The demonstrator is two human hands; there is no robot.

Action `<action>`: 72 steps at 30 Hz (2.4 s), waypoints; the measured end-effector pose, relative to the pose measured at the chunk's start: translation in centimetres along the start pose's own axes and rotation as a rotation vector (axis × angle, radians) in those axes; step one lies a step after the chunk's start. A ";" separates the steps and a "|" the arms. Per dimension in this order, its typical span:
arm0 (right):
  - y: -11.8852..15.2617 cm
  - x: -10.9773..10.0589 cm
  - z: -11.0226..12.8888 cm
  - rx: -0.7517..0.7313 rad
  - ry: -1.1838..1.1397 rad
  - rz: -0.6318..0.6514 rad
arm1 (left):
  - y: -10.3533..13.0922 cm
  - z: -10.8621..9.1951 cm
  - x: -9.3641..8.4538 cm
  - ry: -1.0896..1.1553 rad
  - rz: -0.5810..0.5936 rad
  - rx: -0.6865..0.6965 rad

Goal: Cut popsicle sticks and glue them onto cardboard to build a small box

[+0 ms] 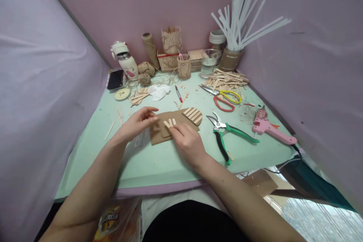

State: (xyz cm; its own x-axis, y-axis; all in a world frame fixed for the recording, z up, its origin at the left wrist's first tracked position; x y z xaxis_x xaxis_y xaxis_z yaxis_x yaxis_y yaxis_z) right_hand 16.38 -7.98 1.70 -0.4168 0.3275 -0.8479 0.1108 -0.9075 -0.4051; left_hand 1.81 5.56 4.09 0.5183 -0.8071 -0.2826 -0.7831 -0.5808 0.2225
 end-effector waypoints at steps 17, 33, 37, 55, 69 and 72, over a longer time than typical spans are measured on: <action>-0.2 1.2 -0.2 0.109 -0.009 0.202 | 0.2 2.4 2.1 -0.566 0.076 0.067; -1.2 2.2 -1.2 0.045 0.077 0.298 | 0.1 2.2 2.4 -0.603 0.102 0.054; -1.2 2.4 -1.2 0.054 0.104 0.289 | 0.1 2.2 2.5 -0.614 0.106 0.049; -0.9 2.5 -1.4 0.046 0.055 0.317 | 0.1 2.0 2.6 -0.641 0.101 0.056; -0.7 2.9 -1.7 0.036 0.066 0.333 | 0.0 1.9 3.4 -0.719 -0.025 0.053; -0.7 2.5 -1.6 0.041 0.036 0.316 | 0.0 1.9 3.4 -0.730 -0.039 0.051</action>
State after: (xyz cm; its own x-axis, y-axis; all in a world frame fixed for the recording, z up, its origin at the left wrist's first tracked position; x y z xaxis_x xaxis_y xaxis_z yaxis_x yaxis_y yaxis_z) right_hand 16.71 -6.08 -0.68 -0.3356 0.0361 -0.9413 0.1934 -0.9753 -0.1064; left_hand 2.96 3.01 1.32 0.1991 -0.4995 -0.8431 -0.7927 -0.5880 0.1612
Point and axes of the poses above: each hand's wrist, its own y-axis away from the middle knuckle, its own x-axis out of the palm, z = x × y, the point moved 3 cm from there along -y, towards the middle knuckle, and after that the axes turned 15 degrees about z, right-handed, at the moved point
